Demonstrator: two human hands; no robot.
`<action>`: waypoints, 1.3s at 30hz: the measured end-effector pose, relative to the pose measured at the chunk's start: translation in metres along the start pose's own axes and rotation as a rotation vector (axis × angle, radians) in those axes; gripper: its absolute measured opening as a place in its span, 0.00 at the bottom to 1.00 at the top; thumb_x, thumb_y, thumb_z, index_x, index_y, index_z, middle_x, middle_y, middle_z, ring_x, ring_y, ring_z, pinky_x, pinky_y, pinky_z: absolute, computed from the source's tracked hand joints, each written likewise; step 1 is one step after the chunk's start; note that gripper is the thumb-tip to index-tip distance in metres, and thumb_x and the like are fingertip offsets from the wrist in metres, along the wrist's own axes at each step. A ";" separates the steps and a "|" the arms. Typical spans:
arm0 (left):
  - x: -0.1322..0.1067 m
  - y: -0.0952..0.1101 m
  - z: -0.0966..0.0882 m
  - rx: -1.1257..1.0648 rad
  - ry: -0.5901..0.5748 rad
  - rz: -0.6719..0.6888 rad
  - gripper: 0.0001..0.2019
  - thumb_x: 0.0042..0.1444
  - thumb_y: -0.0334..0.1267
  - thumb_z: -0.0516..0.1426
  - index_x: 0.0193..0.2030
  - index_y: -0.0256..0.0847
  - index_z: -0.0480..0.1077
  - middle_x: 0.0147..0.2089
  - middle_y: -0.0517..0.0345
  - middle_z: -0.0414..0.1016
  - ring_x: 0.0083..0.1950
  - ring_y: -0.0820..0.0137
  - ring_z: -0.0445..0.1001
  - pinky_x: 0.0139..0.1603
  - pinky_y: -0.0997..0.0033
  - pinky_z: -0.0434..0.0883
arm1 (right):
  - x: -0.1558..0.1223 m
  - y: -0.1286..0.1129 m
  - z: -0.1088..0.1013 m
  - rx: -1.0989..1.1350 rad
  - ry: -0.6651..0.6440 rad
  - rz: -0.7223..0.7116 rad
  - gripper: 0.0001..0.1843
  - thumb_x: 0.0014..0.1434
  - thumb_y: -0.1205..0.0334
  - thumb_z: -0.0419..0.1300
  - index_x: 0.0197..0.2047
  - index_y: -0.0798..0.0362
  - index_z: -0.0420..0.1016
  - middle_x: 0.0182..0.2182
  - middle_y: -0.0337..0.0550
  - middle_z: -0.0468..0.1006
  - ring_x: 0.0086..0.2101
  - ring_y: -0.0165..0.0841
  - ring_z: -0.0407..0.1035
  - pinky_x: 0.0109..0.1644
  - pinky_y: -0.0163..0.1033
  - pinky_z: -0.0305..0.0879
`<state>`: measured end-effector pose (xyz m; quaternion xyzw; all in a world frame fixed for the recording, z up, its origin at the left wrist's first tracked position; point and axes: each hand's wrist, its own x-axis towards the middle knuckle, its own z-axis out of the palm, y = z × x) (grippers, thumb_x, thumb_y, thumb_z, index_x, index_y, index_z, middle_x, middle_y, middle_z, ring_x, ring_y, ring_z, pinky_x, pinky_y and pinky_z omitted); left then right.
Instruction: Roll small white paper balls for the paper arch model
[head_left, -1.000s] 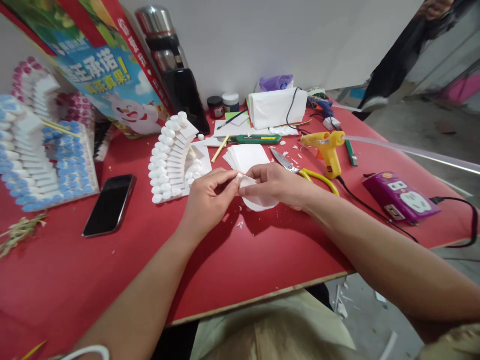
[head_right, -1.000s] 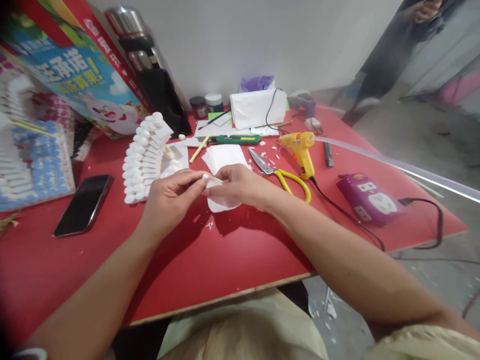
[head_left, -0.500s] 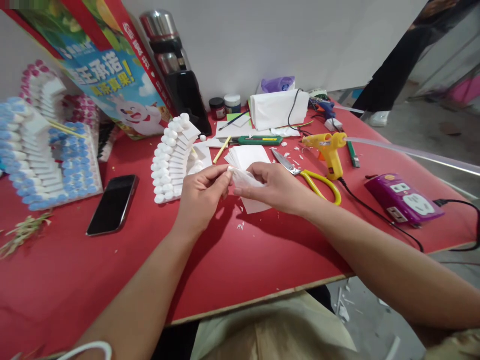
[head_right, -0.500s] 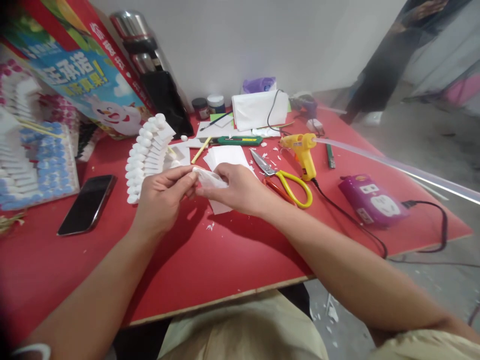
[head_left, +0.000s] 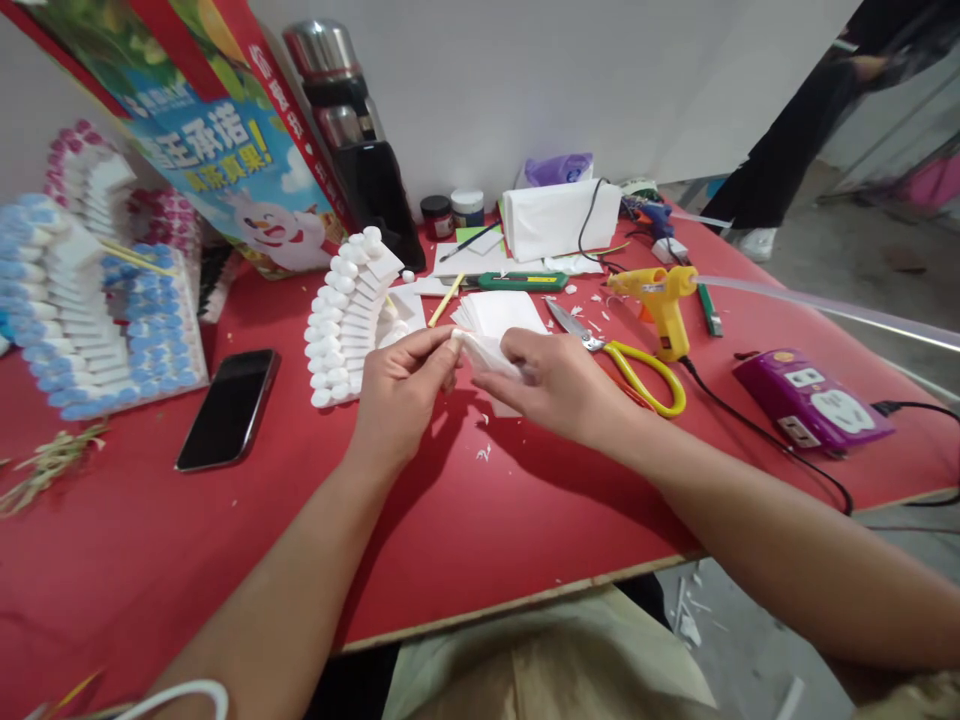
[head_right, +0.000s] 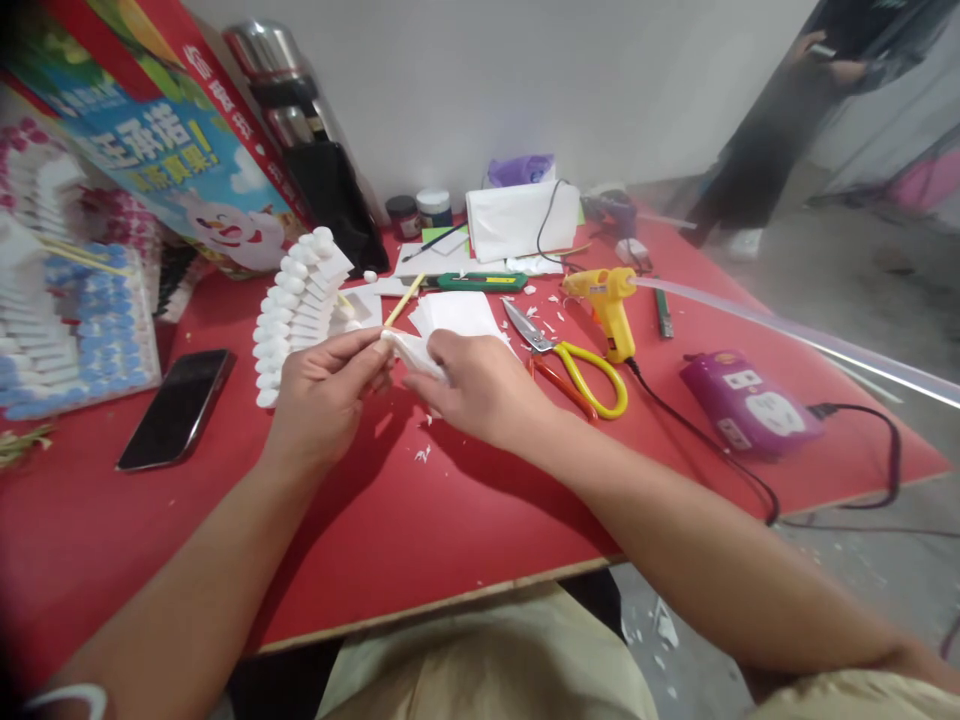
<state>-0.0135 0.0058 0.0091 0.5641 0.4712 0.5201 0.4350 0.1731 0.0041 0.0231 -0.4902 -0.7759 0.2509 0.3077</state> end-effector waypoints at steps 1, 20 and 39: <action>0.000 0.000 -0.001 -0.001 -0.007 0.009 0.07 0.60 0.39 0.64 0.42 0.42 0.82 0.28 0.60 0.70 0.28 0.73 0.64 0.32 0.71 0.67 | 0.001 0.001 -0.002 0.134 -0.010 0.038 0.23 0.60 0.48 0.66 0.27 0.51 0.59 0.23 0.34 0.62 0.24 0.27 0.51 0.28 0.37 0.46; -0.004 0.009 -0.001 0.129 -0.243 0.144 0.08 0.64 0.38 0.62 0.45 0.44 0.84 0.36 0.56 0.78 0.36 0.69 0.73 0.40 0.67 0.71 | 0.015 0.017 -0.012 1.416 -0.560 0.676 0.09 0.56 0.64 0.73 0.35 0.60 0.80 0.24 0.39 0.78 0.23 0.28 0.71 0.27 0.32 0.69; -0.011 0.008 0.008 0.285 -0.101 0.190 0.07 0.66 0.36 0.60 0.41 0.41 0.81 0.37 0.60 0.78 0.39 0.72 0.75 0.44 0.72 0.70 | -0.004 0.006 0.008 -0.133 0.231 -0.212 0.08 0.62 0.62 0.58 0.31 0.54 0.71 0.29 0.46 0.76 0.27 0.32 0.63 0.32 0.39 0.54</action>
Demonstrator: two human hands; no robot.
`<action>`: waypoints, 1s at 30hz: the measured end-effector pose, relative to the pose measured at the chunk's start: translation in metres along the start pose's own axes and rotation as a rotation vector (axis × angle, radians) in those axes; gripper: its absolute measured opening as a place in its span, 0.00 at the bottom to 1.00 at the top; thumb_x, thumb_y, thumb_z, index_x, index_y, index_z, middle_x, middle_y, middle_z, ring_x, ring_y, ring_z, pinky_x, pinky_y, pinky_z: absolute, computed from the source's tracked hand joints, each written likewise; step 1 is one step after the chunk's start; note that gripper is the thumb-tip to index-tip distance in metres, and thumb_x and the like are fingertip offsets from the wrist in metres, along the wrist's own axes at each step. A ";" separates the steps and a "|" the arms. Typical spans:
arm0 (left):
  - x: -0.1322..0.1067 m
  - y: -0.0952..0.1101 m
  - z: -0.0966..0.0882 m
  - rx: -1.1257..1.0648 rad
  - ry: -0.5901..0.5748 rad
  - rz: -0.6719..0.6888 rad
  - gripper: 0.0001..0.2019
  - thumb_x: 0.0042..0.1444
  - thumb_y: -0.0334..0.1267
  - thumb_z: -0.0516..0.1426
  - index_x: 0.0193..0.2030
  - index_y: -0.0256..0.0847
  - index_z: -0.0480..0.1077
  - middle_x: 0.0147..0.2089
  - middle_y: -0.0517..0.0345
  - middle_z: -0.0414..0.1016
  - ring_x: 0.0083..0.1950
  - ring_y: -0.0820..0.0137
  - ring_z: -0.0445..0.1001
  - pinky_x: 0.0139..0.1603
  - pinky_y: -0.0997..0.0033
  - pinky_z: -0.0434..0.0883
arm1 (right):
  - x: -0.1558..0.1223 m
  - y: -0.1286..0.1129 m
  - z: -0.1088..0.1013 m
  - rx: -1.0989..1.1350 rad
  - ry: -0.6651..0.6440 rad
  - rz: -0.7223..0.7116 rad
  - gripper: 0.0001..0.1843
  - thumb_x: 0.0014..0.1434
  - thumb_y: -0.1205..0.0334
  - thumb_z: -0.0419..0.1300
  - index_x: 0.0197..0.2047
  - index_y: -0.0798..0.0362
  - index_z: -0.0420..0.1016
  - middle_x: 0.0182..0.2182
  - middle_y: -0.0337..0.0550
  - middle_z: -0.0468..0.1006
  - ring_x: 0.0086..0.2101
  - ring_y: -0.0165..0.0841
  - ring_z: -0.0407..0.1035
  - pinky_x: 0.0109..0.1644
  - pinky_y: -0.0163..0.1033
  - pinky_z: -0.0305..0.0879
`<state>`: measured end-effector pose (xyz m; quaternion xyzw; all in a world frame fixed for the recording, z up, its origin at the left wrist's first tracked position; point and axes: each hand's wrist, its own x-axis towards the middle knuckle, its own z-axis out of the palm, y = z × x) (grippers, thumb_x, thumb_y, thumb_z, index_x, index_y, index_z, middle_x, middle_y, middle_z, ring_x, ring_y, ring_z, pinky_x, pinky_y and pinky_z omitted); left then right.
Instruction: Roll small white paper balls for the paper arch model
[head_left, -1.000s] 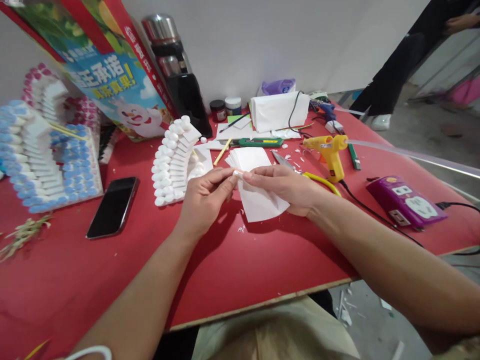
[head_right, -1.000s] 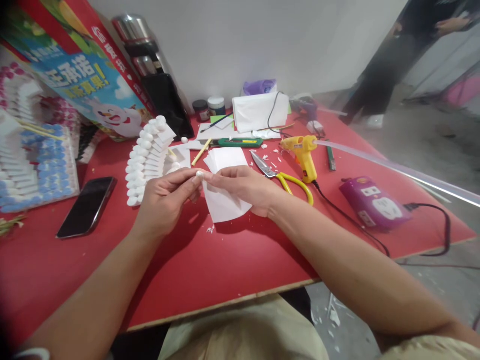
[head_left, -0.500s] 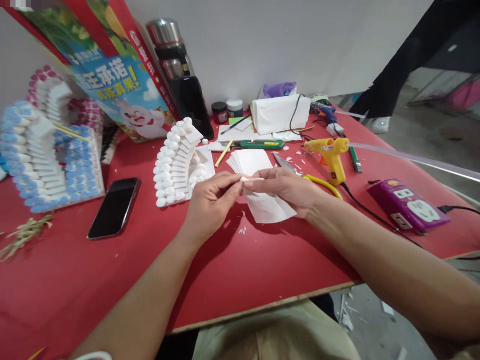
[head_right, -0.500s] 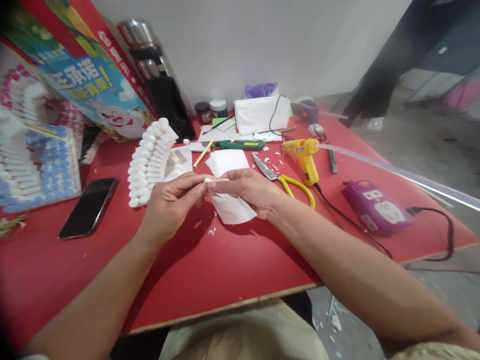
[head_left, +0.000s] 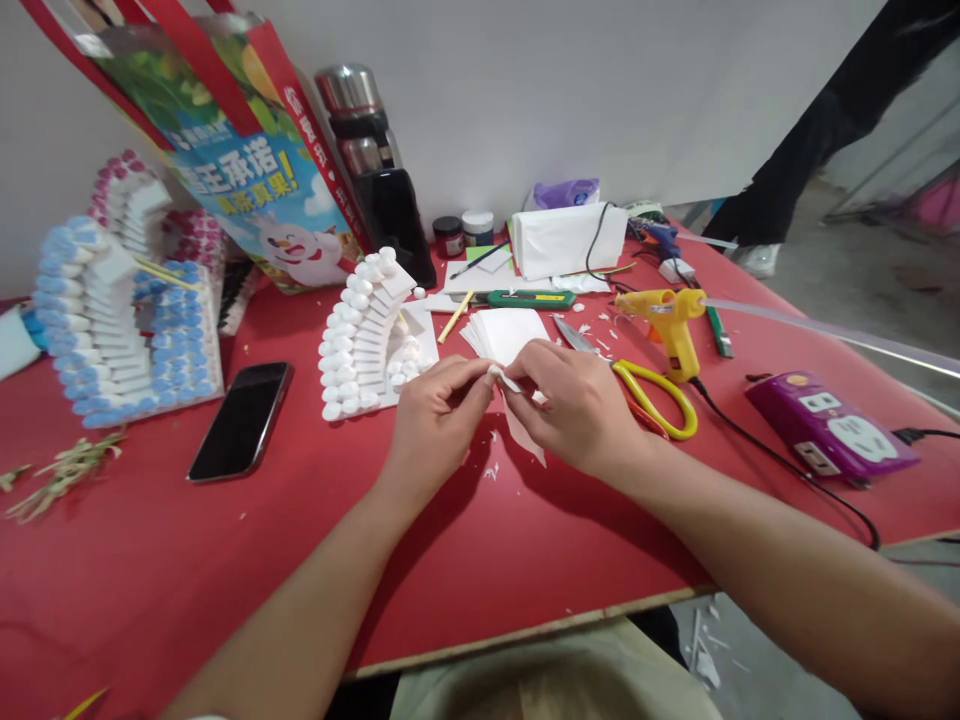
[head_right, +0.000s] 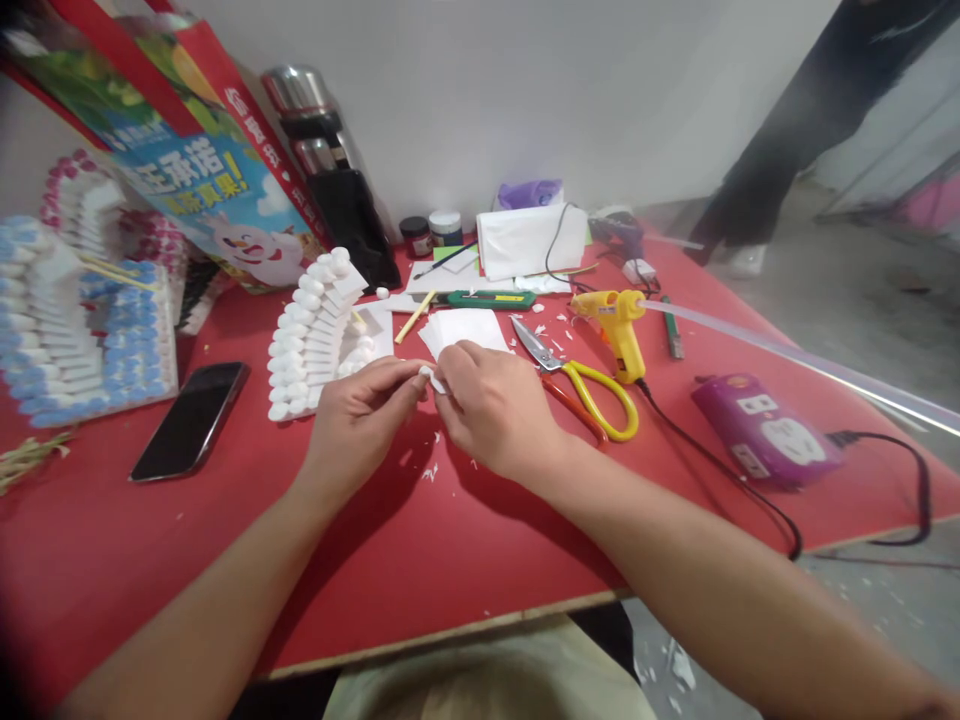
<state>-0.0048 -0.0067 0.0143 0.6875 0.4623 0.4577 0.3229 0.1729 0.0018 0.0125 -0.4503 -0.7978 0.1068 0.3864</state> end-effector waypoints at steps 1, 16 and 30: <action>0.000 0.000 0.000 0.002 0.000 0.001 0.07 0.66 0.36 0.60 0.41 0.41 0.81 0.37 0.59 0.78 0.40 0.71 0.75 0.44 0.72 0.70 | 0.000 -0.001 -0.001 0.003 -0.007 0.013 0.08 0.62 0.61 0.59 0.32 0.54 0.71 0.29 0.46 0.76 0.27 0.33 0.64 0.32 0.40 0.54; 0.003 -0.005 -0.005 0.103 0.041 0.094 0.08 0.67 0.33 0.59 0.44 0.39 0.81 0.36 0.59 0.75 0.38 0.73 0.73 0.40 0.73 0.69 | 0.019 0.016 -0.004 1.482 -0.457 1.092 0.12 0.69 0.57 0.61 0.41 0.57 0.80 0.32 0.47 0.83 0.32 0.34 0.75 0.41 0.38 0.72; 0.001 -0.005 -0.003 0.091 0.000 0.099 0.09 0.67 0.34 0.58 0.47 0.43 0.82 0.41 0.57 0.79 0.42 0.70 0.77 0.44 0.70 0.72 | 0.024 0.017 -0.006 1.535 -0.520 1.340 0.15 0.74 0.59 0.52 0.50 0.60 0.76 0.30 0.45 0.83 0.27 0.31 0.77 0.35 0.35 0.75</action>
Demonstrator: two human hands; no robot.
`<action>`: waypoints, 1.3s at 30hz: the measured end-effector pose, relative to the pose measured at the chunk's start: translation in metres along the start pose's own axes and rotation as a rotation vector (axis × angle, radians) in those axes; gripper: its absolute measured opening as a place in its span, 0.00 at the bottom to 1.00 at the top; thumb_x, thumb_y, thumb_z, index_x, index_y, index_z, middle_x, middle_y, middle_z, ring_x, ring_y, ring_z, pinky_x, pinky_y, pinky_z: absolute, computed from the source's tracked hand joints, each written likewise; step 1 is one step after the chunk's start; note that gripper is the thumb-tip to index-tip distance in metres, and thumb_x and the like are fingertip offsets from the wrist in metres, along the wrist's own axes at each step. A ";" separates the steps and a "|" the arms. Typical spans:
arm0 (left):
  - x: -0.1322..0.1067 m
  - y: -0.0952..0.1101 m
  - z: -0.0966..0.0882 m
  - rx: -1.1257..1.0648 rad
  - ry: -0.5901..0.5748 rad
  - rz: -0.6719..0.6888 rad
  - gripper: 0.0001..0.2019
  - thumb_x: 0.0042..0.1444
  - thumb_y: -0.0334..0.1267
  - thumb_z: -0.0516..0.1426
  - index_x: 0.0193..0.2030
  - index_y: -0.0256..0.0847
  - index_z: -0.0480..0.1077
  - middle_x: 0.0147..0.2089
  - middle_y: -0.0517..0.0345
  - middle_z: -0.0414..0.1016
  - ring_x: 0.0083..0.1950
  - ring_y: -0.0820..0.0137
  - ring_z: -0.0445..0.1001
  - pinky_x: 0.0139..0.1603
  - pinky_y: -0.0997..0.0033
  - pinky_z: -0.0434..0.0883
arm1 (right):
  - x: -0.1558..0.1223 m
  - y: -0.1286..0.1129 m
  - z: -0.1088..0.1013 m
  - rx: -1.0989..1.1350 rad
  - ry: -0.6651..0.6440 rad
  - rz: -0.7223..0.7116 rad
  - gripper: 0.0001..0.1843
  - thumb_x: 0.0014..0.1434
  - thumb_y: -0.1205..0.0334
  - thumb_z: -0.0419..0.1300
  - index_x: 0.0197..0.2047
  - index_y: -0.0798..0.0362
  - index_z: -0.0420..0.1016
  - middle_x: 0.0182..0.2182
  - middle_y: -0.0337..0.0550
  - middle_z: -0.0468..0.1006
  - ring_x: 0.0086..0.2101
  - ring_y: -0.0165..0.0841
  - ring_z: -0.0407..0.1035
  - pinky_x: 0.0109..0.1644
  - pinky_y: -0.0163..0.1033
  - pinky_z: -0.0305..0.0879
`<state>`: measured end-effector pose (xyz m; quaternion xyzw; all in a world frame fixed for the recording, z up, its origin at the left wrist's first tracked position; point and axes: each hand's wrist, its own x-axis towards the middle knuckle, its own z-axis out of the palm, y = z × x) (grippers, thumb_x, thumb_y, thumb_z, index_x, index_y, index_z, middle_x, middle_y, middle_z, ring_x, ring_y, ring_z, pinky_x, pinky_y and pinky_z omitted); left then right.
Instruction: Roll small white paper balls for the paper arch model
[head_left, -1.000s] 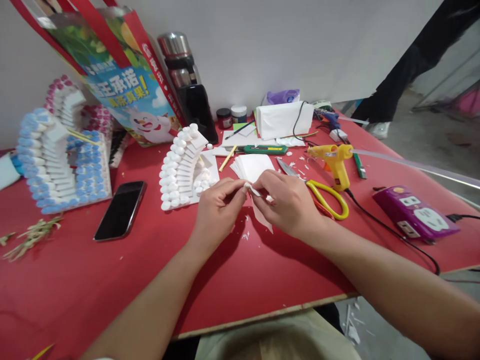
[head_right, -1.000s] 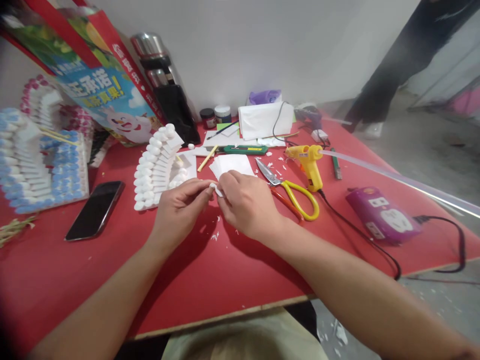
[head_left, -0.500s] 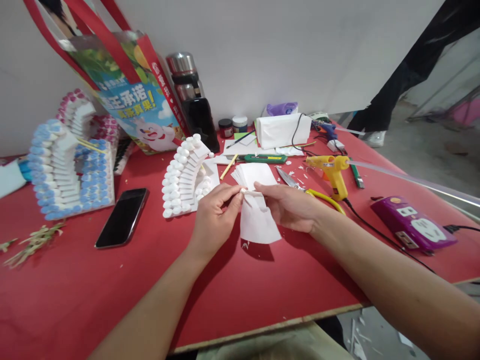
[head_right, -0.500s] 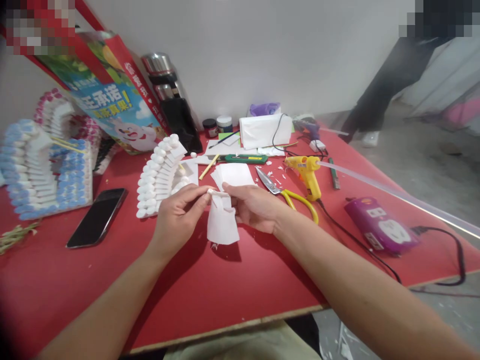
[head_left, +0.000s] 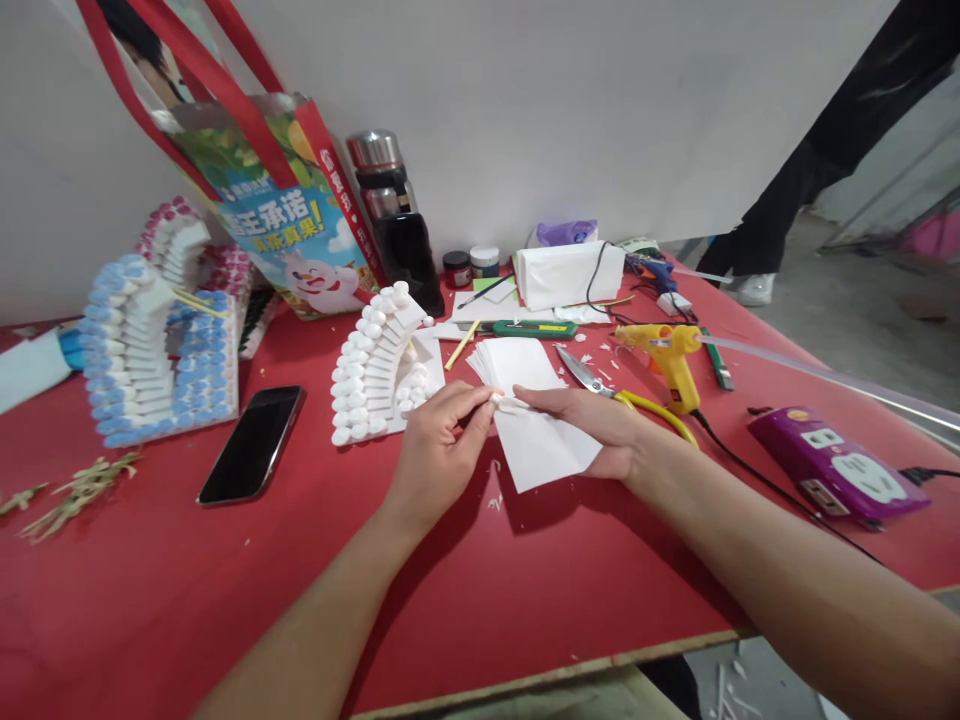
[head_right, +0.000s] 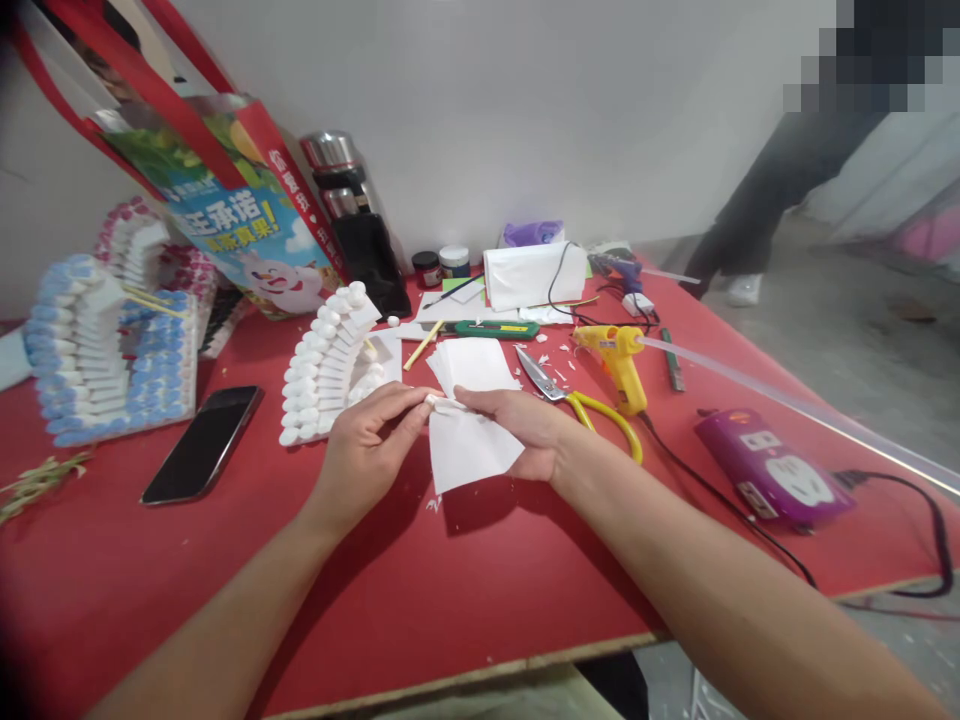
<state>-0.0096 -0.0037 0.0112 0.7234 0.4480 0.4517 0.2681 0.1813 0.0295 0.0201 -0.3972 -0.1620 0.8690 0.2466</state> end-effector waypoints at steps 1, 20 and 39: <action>0.000 0.000 0.000 -0.006 -0.008 -0.009 0.09 0.67 0.34 0.58 0.48 0.43 0.82 0.41 0.57 0.79 0.42 0.70 0.77 0.43 0.70 0.73 | 0.000 0.000 0.000 0.003 0.014 0.007 0.15 0.74 0.61 0.52 0.49 0.61 0.76 0.29 0.45 0.82 0.27 0.31 0.77 0.35 0.35 0.75; 0.001 -0.001 0.000 0.012 -0.044 -0.093 0.08 0.67 0.36 0.58 0.43 0.43 0.81 0.39 0.57 0.79 0.41 0.68 0.76 0.44 0.67 0.70 | 0.004 0.002 -0.011 -0.174 -0.003 -0.193 0.08 0.55 0.66 0.72 0.37 0.59 0.80 0.29 0.44 0.82 0.26 0.29 0.74 0.32 0.34 0.72; -0.004 0.006 0.014 0.101 0.060 -0.072 0.09 0.67 0.36 0.56 0.40 0.41 0.79 0.35 0.56 0.76 0.39 0.67 0.74 0.42 0.67 0.69 | 0.009 0.029 0.003 -0.985 0.515 -0.857 0.08 0.56 0.57 0.65 0.31 0.51 0.74 0.26 0.38 0.75 0.27 0.31 0.65 0.30 0.38 0.58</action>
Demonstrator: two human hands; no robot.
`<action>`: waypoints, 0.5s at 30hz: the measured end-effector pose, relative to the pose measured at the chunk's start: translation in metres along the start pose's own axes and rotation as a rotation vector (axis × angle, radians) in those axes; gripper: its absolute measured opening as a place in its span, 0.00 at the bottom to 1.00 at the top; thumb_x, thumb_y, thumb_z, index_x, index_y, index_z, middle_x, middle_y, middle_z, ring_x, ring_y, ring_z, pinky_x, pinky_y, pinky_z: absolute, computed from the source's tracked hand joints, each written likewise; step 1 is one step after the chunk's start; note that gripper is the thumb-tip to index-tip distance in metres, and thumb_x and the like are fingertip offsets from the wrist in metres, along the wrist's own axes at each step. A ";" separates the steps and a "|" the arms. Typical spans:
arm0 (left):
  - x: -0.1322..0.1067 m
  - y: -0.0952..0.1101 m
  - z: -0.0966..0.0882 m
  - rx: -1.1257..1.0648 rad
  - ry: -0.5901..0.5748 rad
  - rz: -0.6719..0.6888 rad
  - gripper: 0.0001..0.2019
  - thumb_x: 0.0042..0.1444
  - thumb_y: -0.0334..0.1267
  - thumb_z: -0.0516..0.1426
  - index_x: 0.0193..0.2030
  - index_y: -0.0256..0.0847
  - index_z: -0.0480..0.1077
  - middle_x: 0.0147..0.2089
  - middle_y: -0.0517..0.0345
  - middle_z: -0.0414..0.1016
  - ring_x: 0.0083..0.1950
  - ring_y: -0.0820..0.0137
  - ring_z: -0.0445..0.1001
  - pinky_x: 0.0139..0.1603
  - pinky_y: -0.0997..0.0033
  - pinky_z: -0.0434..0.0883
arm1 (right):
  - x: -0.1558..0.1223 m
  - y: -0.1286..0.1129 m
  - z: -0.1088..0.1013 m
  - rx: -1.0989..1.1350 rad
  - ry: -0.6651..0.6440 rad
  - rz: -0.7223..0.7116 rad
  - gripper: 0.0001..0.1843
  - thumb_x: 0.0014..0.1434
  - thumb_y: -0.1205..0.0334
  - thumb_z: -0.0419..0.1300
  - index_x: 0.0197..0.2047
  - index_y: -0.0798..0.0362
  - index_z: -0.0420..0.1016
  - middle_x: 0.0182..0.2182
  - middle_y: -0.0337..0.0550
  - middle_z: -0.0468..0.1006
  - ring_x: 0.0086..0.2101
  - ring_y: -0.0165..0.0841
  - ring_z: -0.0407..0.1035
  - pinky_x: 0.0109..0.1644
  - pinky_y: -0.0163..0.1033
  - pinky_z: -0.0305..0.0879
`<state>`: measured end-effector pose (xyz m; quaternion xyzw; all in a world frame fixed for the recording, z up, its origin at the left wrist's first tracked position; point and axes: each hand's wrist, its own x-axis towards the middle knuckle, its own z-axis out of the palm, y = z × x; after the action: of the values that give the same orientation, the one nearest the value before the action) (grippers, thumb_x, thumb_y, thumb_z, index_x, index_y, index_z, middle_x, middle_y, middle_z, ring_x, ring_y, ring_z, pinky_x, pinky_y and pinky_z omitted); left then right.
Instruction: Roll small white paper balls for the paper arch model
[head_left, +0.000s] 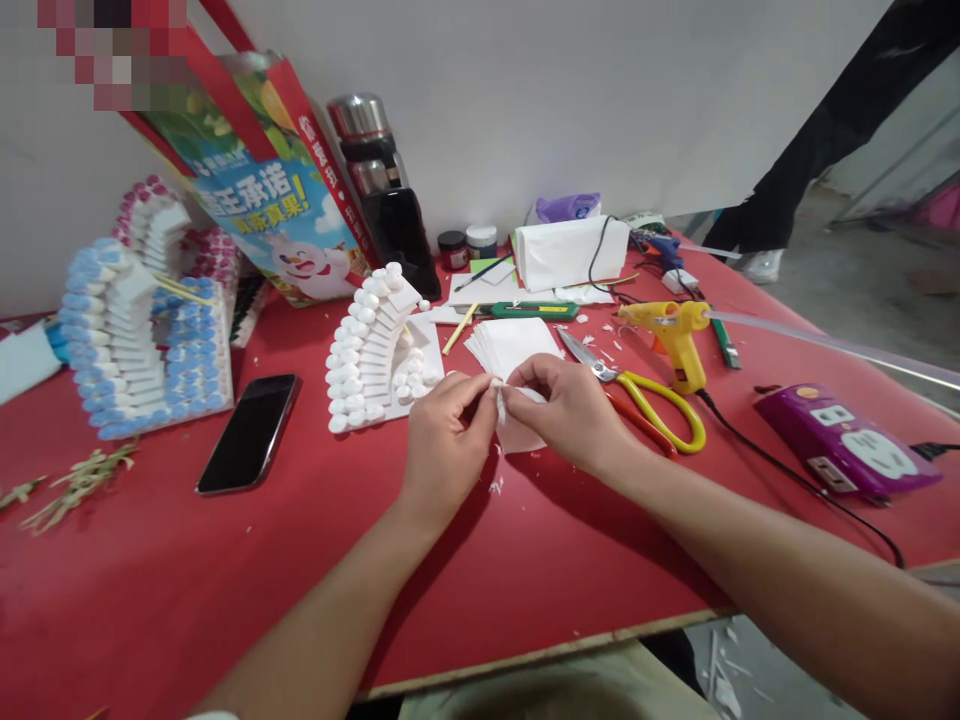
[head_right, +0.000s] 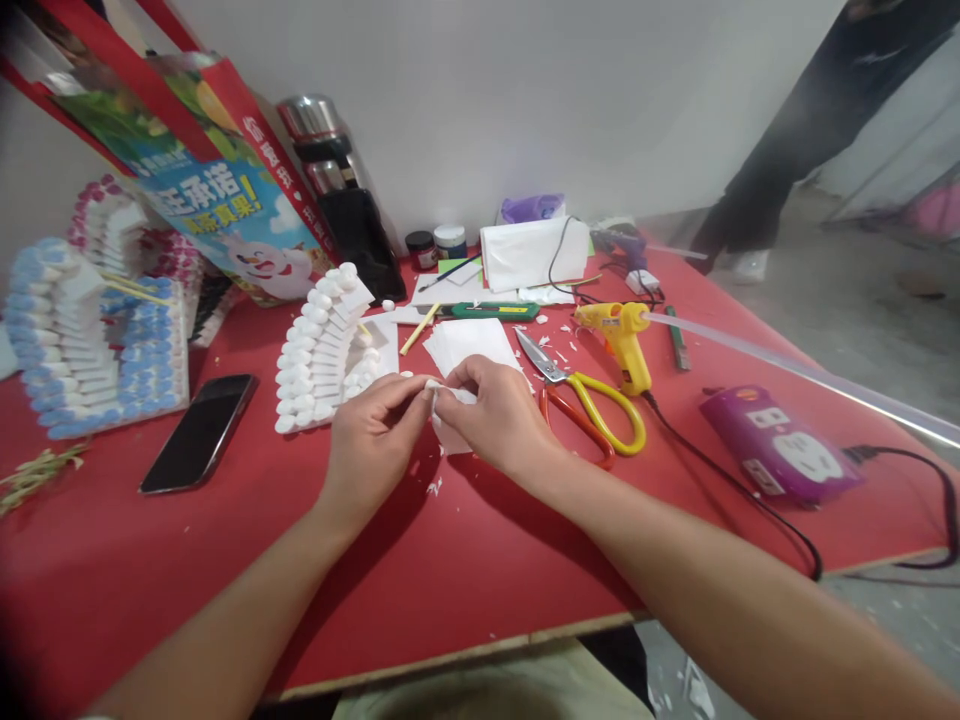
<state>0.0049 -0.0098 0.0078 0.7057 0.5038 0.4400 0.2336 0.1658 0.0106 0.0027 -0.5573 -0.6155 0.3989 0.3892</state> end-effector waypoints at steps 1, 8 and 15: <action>0.000 0.000 0.001 0.052 0.012 0.044 0.09 0.68 0.35 0.56 0.41 0.40 0.78 0.36 0.56 0.76 0.39 0.67 0.74 0.42 0.67 0.69 | -0.001 0.000 0.001 0.013 0.005 0.003 0.09 0.56 0.56 0.65 0.31 0.51 0.75 0.26 0.39 0.75 0.27 0.31 0.65 0.30 0.38 0.58; -0.002 -0.007 0.003 0.374 0.093 0.341 0.12 0.70 0.33 0.52 0.50 0.36 0.76 0.39 0.50 0.78 0.40 0.66 0.75 0.44 0.67 0.71 | -0.004 -0.012 0.001 0.384 -0.017 0.111 0.12 0.51 0.55 0.71 0.30 0.53 0.76 0.28 0.42 0.79 0.29 0.32 0.70 0.34 0.39 0.66; -0.006 -0.009 0.005 0.294 0.072 0.344 0.17 0.71 0.33 0.50 0.60 0.37 0.75 0.42 0.47 0.80 0.44 0.64 0.78 0.46 0.64 0.75 | -0.003 -0.018 -0.005 0.485 -0.040 0.140 0.14 0.47 0.56 0.75 0.28 0.53 0.76 0.26 0.41 0.80 0.27 0.32 0.73 0.33 0.38 0.69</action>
<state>0.0037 -0.0119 -0.0037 0.7915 0.4427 0.4201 0.0313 0.1640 0.0066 0.0210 -0.4811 -0.4693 0.5716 0.4706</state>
